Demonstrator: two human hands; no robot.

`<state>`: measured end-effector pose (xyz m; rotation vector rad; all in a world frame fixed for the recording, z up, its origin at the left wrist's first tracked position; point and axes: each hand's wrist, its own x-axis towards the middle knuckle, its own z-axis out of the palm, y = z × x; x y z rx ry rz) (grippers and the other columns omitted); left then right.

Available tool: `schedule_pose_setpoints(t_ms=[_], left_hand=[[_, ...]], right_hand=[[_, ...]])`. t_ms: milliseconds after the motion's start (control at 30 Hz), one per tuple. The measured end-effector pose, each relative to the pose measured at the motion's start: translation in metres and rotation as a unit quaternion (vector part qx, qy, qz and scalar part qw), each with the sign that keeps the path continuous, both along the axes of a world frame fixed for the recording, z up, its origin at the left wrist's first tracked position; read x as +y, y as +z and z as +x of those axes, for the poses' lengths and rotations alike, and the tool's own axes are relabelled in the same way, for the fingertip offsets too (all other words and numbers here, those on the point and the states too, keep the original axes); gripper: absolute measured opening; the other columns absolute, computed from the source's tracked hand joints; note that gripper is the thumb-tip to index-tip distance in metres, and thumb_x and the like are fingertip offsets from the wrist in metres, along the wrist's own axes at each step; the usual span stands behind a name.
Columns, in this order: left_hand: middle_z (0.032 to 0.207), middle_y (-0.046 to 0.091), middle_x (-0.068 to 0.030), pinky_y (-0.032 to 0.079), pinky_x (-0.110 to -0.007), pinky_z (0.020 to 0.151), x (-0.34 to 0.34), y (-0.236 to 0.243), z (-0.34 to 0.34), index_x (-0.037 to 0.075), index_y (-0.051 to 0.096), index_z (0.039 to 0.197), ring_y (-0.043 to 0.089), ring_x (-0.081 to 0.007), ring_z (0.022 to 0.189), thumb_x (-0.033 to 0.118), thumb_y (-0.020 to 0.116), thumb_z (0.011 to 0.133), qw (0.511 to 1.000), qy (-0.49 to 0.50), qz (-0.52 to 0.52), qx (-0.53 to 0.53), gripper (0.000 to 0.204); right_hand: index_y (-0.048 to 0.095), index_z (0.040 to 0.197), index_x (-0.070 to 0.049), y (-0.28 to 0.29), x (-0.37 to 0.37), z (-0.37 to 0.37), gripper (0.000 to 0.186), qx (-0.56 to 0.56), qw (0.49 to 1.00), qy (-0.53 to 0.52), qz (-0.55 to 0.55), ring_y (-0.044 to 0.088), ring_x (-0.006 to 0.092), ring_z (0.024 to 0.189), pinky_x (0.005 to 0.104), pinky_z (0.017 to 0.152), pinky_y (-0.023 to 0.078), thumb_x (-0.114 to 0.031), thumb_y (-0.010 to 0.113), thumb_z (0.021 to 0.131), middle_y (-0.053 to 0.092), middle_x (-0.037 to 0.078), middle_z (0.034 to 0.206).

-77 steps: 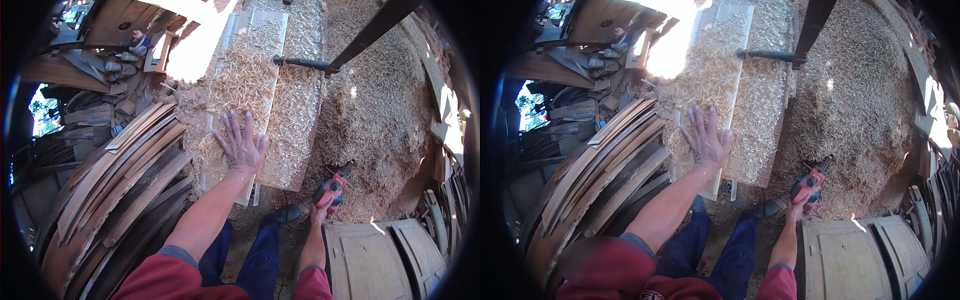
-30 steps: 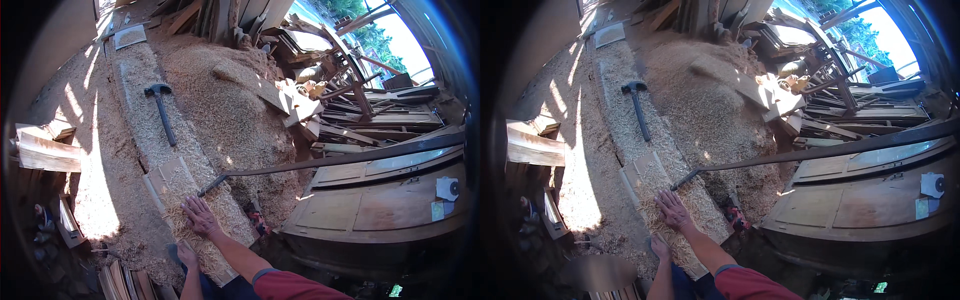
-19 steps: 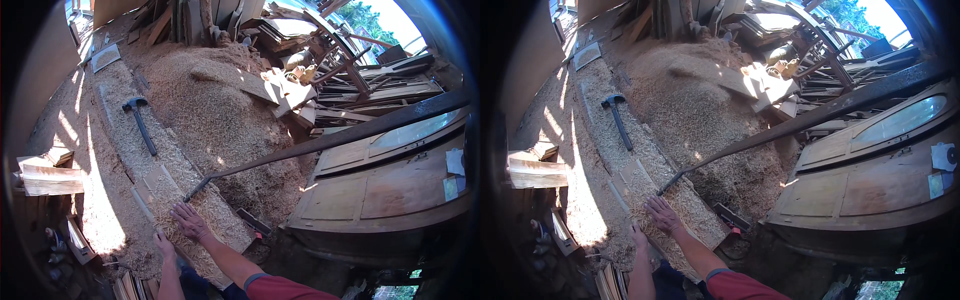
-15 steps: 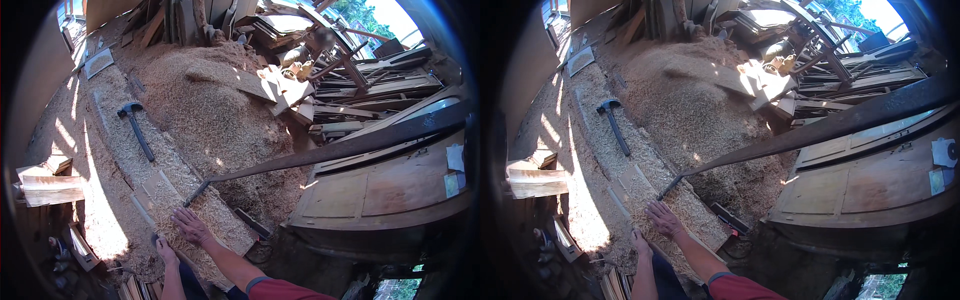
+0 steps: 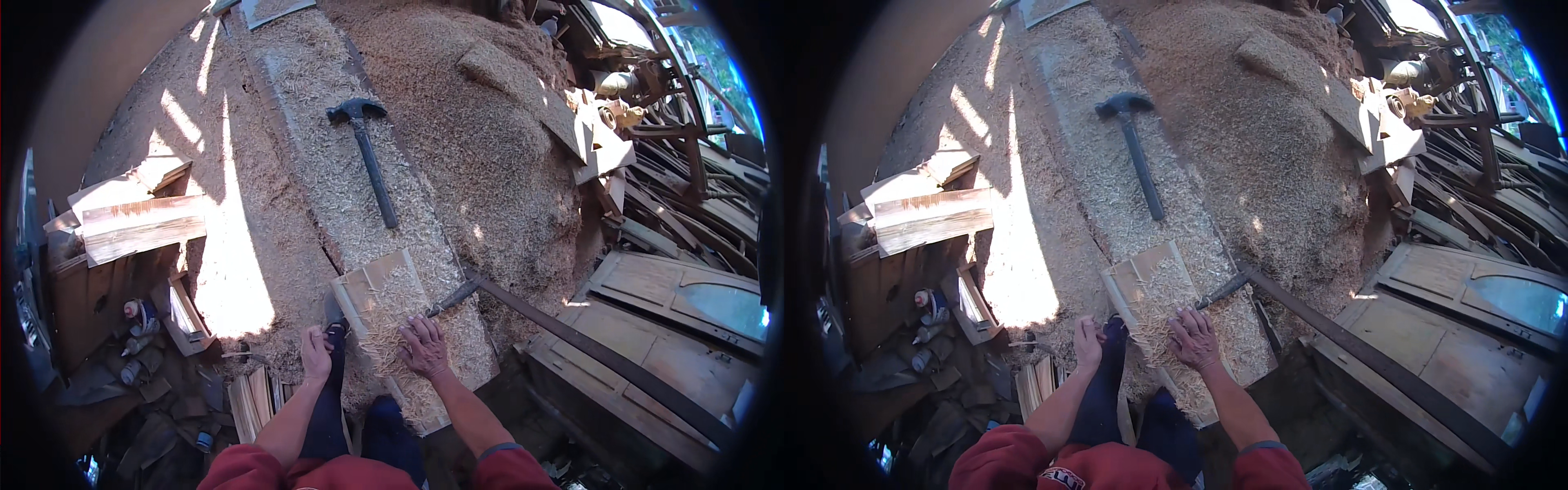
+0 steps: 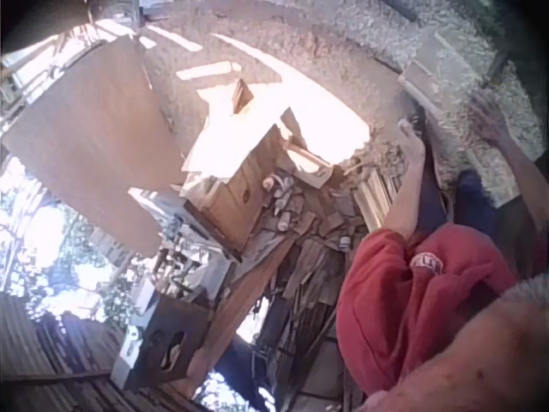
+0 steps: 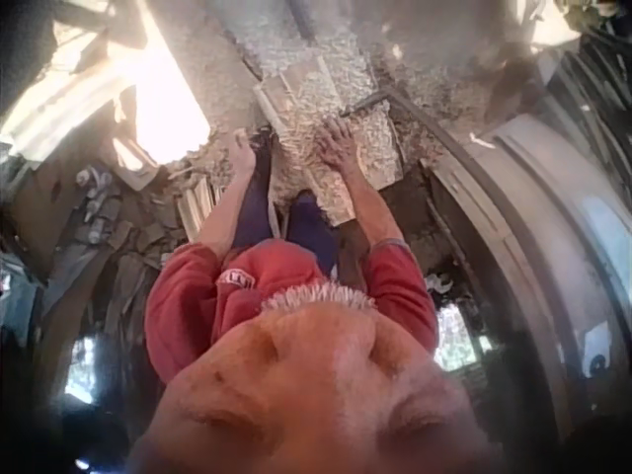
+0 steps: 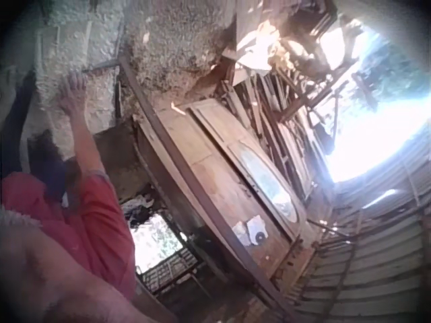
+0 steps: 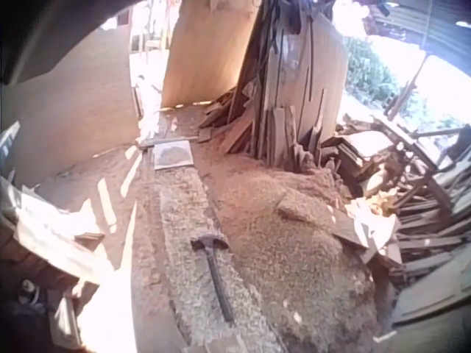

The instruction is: The person uses a pry bar and hammer to remove a piece from a wooden board and then uses an electric planer to smooth the surface of the wood.

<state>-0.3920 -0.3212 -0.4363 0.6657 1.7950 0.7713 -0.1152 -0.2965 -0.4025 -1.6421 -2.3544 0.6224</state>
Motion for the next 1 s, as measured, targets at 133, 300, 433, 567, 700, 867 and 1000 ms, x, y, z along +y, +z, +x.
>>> schedule_pose_setpoints(t_ms=[133,300,433,567,700,867,1000], left_hand=[[0.084,0.062,-0.0081,0.050,-0.030,0.063,0.000,0.025,-0.067,0.001,0.058,0.109,0.060,-0.0140,0.069,0.025,0.045,0.107,0.985,-0.139,-0.019,0.101,0.027],[0.084,0.063,-0.0100,0.050,-0.030,0.064,0.003,0.069,-0.059,0.000,0.059,0.102,0.060,-0.0145,0.067,0.013,0.052,0.102,0.968,-0.218,0.028,0.119,0.015],[0.085,0.062,-0.0125,0.051,-0.030,0.064,0.033,0.117,-0.006,0.000,0.056,0.104,0.061,-0.0155,0.070,0.006,0.051,0.100,0.949,-0.234,0.208,0.043,0.009],[0.087,0.061,-0.0148,0.052,-0.031,0.066,0.117,0.196,0.044,0.001,0.053,0.112,0.061,-0.0193,0.073,0.004,0.049,0.099,0.863,-0.284,0.418,0.011,0.013],[0.106,0.061,-0.0186,0.053,-0.036,0.079,0.182,0.276,0.134,0.001,0.052,0.125,0.063,-0.0238,0.087,0.013,0.064,0.094,0.797,-0.388,0.456,-0.076,0.035],[0.126,0.057,-0.0197,0.051,-0.043,0.094,0.185,0.353,0.262,0.006,0.043,0.143,0.061,-0.0312,0.113,0.038,0.080,0.082,0.686,-0.497,0.517,-0.121,0.078],[0.105,0.062,-0.0146,0.052,-0.038,0.081,0.169,0.370,0.331,0.006,0.052,0.130,0.062,-0.0244,0.098,0.046,0.068,0.091,0.764,-0.461,0.386,-0.235,0.058]], right_hand=[[0.057,0.131,-0.011,0.034,0.105,-0.065,0.053,0.096,0.989,-0.102,0.052,0.056,0.0319,0.111,0.0465,0.092,0.044,-0.027,0.070,0.081,0.058,0.012,0.117],[0.042,0.143,-0.004,0.033,0.292,-0.120,0.072,0.035,0.964,-0.251,0.080,0.053,0.0358,0.117,0.0456,0.098,0.044,-0.029,0.072,0.083,0.051,0.017,0.129],[0.044,0.136,-0.001,-0.007,0.335,-0.113,0.058,-0.037,0.965,-0.252,-0.058,0.057,0.0386,0.113,0.0481,0.094,0.049,-0.024,0.063,0.087,0.055,0.023,0.124],[0.050,0.119,0.002,0.034,0.326,-0.106,0.044,0.043,0.956,-0.246,-0.151,0.065,0.0409,0.093,0.0483,0.084,0.054,-0.031,0.062,0.093,0.062,0.027,0.107],[0.056,0.110,0.000,0.111,0.205,-0.042,0.031,0.227,0.882,-0.239,-0.336,0.068,0.0341,0.091,0.0465,0.084,0.053,-0.027,0.056,0.096,0.065,0.020,0.107],[0.063,0.102,-0.003,0.121,-0.022,0.030,0.029,0.399,0.802,-0.293,-0.335,0.061,0.0225,0.071,0.0408,0.069,0.049,-0.030,0.052,0.101,0.061,0.011,0.079],[0.065,0.094,-0.004,0.104,-0.118,0.078,0.033,0.311,0.808,-0.449,-0.220,0.060,0.0178,0.063,0.0355,0.060,0.047,-0.032,0.049,0.102,0.059,0.005,0.065]])
